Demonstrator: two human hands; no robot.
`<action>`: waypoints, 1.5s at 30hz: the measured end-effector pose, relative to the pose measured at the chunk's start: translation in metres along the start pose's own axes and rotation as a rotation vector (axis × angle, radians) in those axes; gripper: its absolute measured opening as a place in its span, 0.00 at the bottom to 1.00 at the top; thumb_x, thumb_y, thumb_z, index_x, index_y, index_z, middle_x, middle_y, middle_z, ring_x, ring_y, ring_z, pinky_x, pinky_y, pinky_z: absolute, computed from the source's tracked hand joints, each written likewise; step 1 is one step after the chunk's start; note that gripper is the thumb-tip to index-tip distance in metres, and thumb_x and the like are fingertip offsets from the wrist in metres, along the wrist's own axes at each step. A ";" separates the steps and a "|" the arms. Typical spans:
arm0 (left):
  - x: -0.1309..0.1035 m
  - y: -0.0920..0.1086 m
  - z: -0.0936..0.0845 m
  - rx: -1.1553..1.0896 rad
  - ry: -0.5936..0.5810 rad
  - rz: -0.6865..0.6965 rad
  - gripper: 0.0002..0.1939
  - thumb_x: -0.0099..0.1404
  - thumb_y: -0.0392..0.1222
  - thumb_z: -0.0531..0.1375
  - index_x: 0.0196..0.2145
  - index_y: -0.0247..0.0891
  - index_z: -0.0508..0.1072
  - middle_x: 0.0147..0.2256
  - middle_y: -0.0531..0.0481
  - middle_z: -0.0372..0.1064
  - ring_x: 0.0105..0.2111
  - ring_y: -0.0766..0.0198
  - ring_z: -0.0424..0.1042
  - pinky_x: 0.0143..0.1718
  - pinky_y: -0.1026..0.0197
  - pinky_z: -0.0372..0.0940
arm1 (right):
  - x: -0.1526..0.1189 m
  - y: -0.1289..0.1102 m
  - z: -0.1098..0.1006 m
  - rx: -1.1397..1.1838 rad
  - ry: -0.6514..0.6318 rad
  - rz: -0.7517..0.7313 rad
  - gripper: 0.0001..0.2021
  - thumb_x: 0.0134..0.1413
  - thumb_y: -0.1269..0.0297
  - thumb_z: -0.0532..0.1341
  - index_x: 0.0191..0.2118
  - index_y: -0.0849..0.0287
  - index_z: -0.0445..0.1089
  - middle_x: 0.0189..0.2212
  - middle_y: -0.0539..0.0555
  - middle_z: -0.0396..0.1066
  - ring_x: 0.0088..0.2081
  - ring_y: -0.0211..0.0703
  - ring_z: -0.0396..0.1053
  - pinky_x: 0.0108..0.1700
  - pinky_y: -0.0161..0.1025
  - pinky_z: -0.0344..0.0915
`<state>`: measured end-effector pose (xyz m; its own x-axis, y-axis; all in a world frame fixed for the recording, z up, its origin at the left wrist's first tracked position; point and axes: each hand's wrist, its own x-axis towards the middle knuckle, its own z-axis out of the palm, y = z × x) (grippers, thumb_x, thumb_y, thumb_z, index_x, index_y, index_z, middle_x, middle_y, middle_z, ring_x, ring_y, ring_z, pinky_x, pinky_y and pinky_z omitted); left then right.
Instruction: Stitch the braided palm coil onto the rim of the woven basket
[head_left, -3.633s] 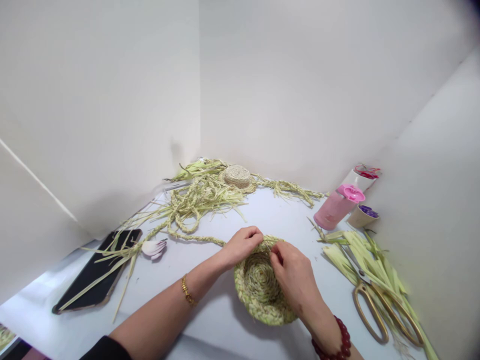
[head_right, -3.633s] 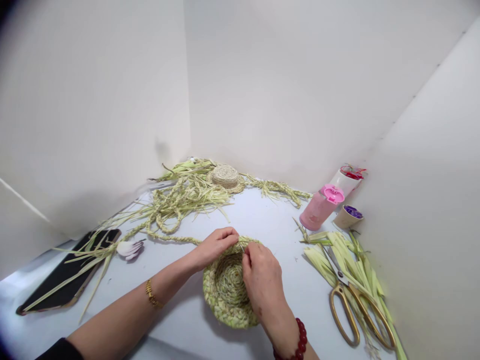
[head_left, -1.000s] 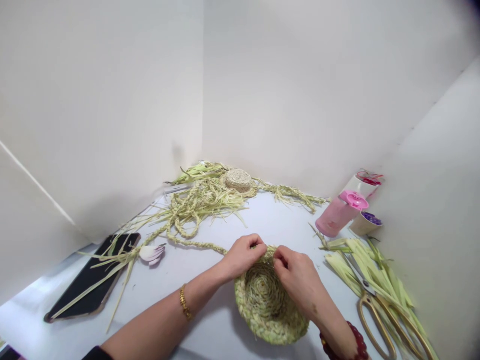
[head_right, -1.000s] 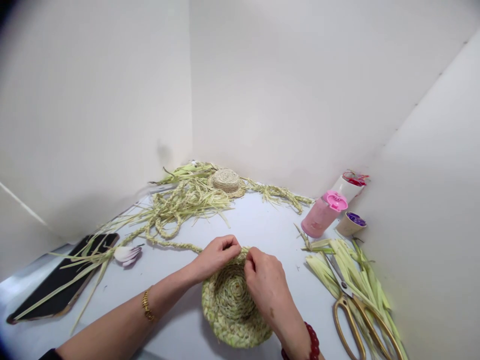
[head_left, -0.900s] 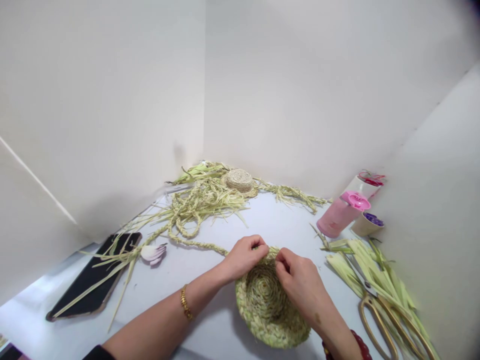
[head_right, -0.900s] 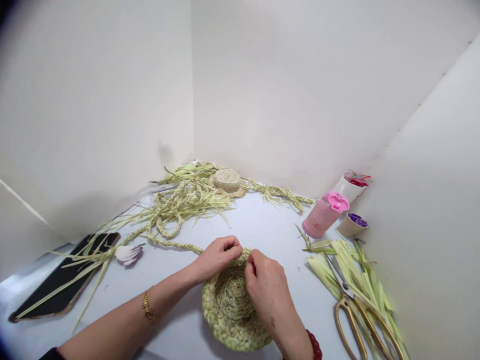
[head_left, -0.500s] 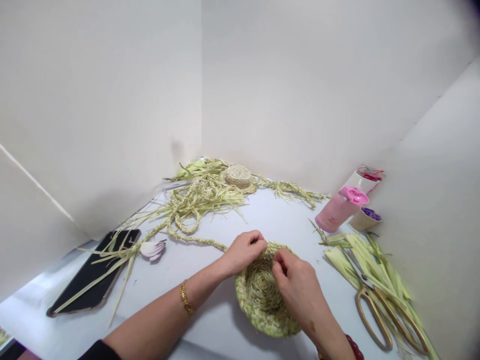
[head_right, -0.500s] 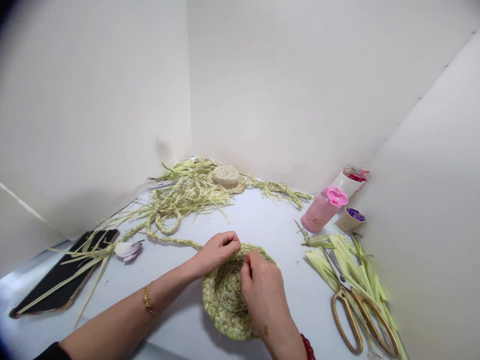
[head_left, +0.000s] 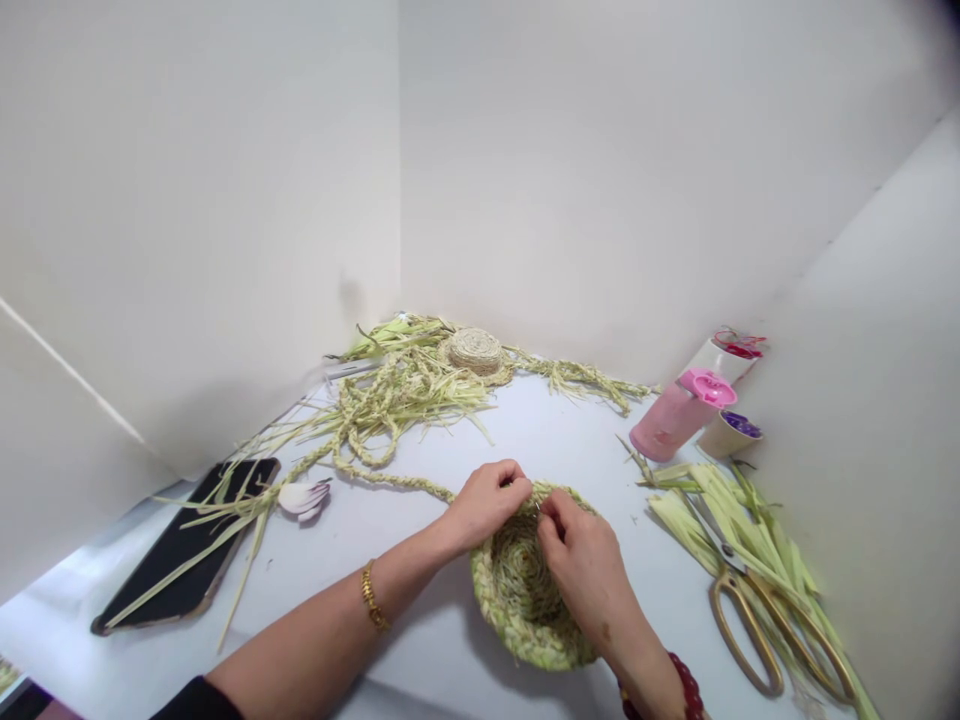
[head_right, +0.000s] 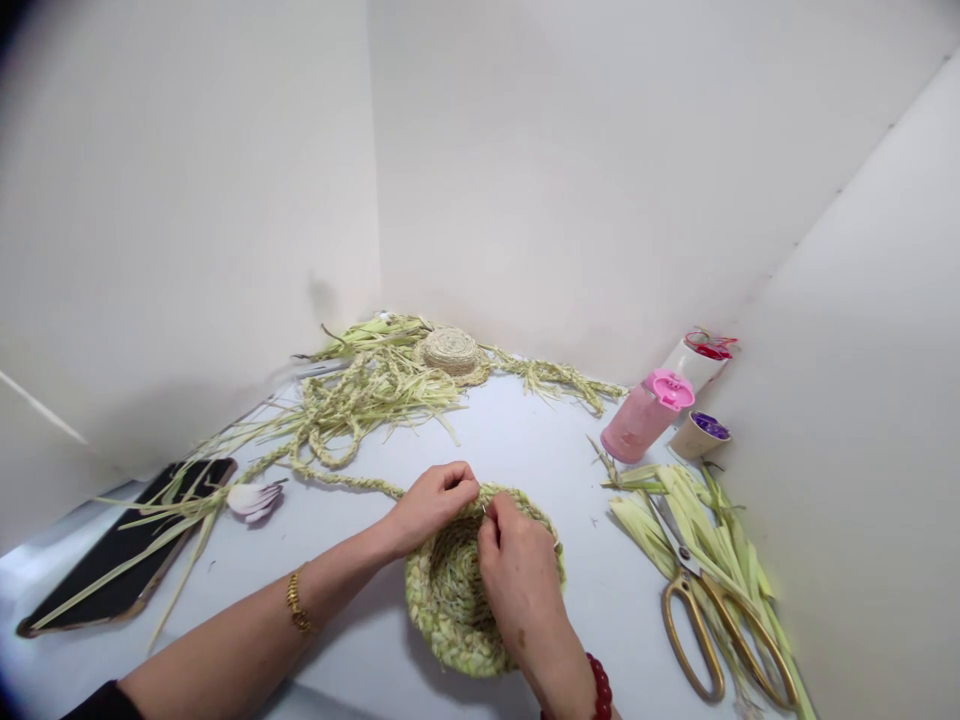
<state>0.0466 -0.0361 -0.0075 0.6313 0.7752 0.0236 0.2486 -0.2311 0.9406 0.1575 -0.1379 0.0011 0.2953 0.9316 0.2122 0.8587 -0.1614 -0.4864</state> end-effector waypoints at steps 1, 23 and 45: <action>0.000 0.000 0.000 -0.003 -0.006 -0.003 0.08 0.53 0.43 0.50 0.22 0.36 0.62 0.22 0.56 0.57 0.26 0.68 0.56 0.27 0.66 0.52 | 0.000 0.001 0.001 0.014 0.016 -0.012 0.07 0.53 0.70 0.48 0.26 0.56 0.58 0.20 0.48 0.63 0.23 0.38 0.60 0.27 0.34 0.49; 0.002 -0.004 0.000 -0.039 -0.027 -0.008 0.08 0.54 0.42 0.50 0.23 0.36 0.62 0.23 0.56 0.57 0.26 0.68 0.55 0.28 0.66 0.52 | -0.008 0.001 0.001 0.058 0.009 0.008 0.08 0.56 0.69 0.48 0.28 0.56 0.58 0.21 0.47 0.63 0.23 0.38 0.60 0.28 0.35 0.50; 0.000 0.004 -0.005 -0.139 -0.074 -0.051 0.06 0.53 0.40 0.51 0.23 0.35 0.62 0.22 0.57 0.53 0.25 0.69 0.52 0.27 0.67 0.50 | -0.008 -0.001 0.007 -0.032 0.071 0.042 0.08 0.57 0.69 0.49 0.32 0.56 0.64 0.21 0.49 0.69 0.22 0.40 0.64 0.25 0.35 0.47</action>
<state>0.0441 -0.0344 -0.0025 0.6742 0.7371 -0.0454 0.1809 -0.1053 0.9779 0.1515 -0.1428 -0.0056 0.3594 0.8983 0.2526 0.8576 -0.2112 -0.4690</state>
